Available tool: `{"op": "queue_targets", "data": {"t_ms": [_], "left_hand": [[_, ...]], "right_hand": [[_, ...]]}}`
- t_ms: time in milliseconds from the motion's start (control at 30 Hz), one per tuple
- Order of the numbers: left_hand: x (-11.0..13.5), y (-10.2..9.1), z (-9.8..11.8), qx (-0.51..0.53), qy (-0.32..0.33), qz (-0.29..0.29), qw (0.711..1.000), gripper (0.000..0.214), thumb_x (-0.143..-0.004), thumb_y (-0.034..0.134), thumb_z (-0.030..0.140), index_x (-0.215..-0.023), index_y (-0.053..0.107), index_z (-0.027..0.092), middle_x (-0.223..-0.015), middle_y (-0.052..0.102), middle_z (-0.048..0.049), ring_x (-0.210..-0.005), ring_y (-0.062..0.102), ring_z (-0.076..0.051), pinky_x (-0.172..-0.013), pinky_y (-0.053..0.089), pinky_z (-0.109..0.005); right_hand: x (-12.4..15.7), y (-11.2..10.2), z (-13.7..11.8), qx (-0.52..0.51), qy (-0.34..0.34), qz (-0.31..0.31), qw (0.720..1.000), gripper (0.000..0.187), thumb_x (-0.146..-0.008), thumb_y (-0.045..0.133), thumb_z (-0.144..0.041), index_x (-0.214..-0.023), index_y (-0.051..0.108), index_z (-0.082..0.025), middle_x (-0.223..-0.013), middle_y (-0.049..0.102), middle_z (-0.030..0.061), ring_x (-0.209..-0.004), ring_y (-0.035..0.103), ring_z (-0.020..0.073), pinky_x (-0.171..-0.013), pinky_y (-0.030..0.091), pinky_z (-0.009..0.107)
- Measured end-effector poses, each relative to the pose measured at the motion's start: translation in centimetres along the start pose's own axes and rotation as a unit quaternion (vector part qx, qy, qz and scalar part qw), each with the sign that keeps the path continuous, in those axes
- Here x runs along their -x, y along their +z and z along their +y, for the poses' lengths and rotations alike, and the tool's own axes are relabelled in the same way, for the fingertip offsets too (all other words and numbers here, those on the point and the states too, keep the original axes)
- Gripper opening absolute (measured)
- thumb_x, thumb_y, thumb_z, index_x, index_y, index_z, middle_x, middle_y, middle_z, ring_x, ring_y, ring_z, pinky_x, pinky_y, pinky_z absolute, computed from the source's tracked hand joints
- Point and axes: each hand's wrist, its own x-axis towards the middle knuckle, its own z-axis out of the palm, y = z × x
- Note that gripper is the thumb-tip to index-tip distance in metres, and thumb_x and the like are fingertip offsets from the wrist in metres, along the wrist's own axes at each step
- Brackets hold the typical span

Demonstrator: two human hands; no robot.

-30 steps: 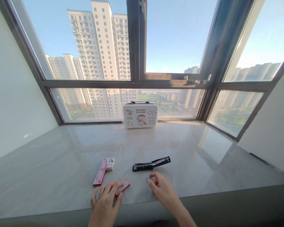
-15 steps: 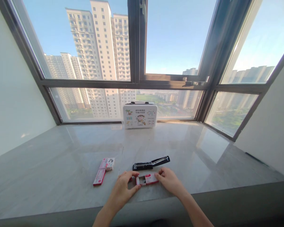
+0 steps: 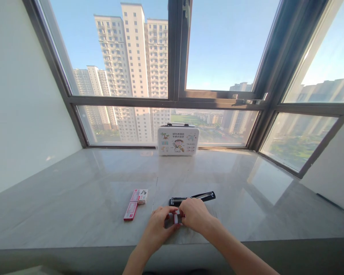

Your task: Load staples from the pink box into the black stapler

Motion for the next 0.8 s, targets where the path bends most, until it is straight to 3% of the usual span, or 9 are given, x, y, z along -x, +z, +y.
{"op": "queue_targets", "data": {"t_ms": [133, 300, 400, 500, 600, 800], "left_hand": [[0.1, -0.1, 0.0, 0.005, -0.001, 0.003, 1.000, 0.042, -0.077, 0.073, 0.035, -0.118, 0.067, 0.030, -0.104, 0.070, -0.0017, -0.095, 0.062, -0.022, -0.087, 0.046, -0.032], [0.0, 0.1, -0.3, 0.008, -0.002, 0.001, 1.000, 0.045, -0.079, 0.069, 0.038, -0.123, 0.066, 0.028, -0.111, 0.069, -0.0047, -0.096, 0.062, -0.023, -0.091, 0.047, -0.034], [0.1, 0.1, -0.3, 0.009, 0.006, 0.006, 1.000, 0.046, -0.079, 0.070, 0.038, -0.123, 0.065, 0.028, -0.113, 0.068, -0.0047, -0.097, 0.062, -0.022, -0.092, 0.047, -0.034], [0.1, 0.1, -0.5, 0.016, 0.006, 0.021, 1.000, 0.045, -0.080, 0.069, 0.043, -0.122, 0.064, 0.026, -0.108, 0.069, -0.0046, -0.092, 0.062, -0.021, -0.086, 0.048, -0.032], [-0.3, 0.5, -0.4, 0.036, -0.027, 0.027, 0.999, 0.037, -0.089, 0.058, 0.047, -0.116, 0.064, 0.022, -0.088, 0.071, -0.0021, -0.074, 0.061, -0.018, -0.072, 0.047, -0.029], [-0.9, 1.4, 1.0, 0.067, -0.024, -0.005, 0.997, 0.022, -0.092, 0.052, 0.039, -0.101, 0.063, 0.022, -0.079, 0.073, 0.0001, -0.067, 0.062, -0.017, -0.065, 0.042, -0.027]], "right_hand": [[0.6, -0.4, 0.8, -0.022, -0.023, 0.012, 0.999, 0.015, -0.073, 0.066, -0.021, -0.080, 0.079, -0.025, -0.077, 0.075, 0.0075, -0.074, 0.067, 0.0239, -0.068, 0.038, 0.028], [2.9, 0.2, 4.3, -0.166, 0.012, 0.035, 0.985, 0.015, -0.083, 0.061, -0.029, -0.087, 0.075, -0.024, -0.069, 0.068, -0.0007, -0.064, 0.059, 0.0150, -0.062, 0.035, 0.023], [4.4, 1.2, 6.5, -0.208, 0.031, 0.059, 0.976, 0.018, -0.087, 0.059, -0.034, -0.087, 0.072, -0.022, -0.068, 0.066, -0.0009, -0.064, 0.057, 0.0148, -0.062, 0.037, 0.023], [5.5, 1.8, 7.8, -0.219, 0.043, 0.086, 0.971, 0.025, -0.085, 0.063, -0.038, -0.102, 0.072, -0.022, -0.074, 0.066, -0.0010, -0.067, 0.057, 0.0157, -0.065, 0.039, 0.025], [6.1, 2.0, 8.0, -0.212, 0.032, 0.074, 0.974, 0.038, -0.079, 0.071, -0.042, -0.114, 0.070, -0.025, -0.086, 0.068, -0.0005, -0.071, 0.058, 0.0162, -0.067, 0.041, 0.025], [5.6, 1.5, 6.0, -0.189, 0.021, 0.048, 0.981, 0.030, -0.077, 0.073, -0.044, -0.101, 0.074, -0.025, -0.085, 0.068, -0.0004, -0.072, 0.058, 0.0157, -0.067, 0.039, 0.024]]}}
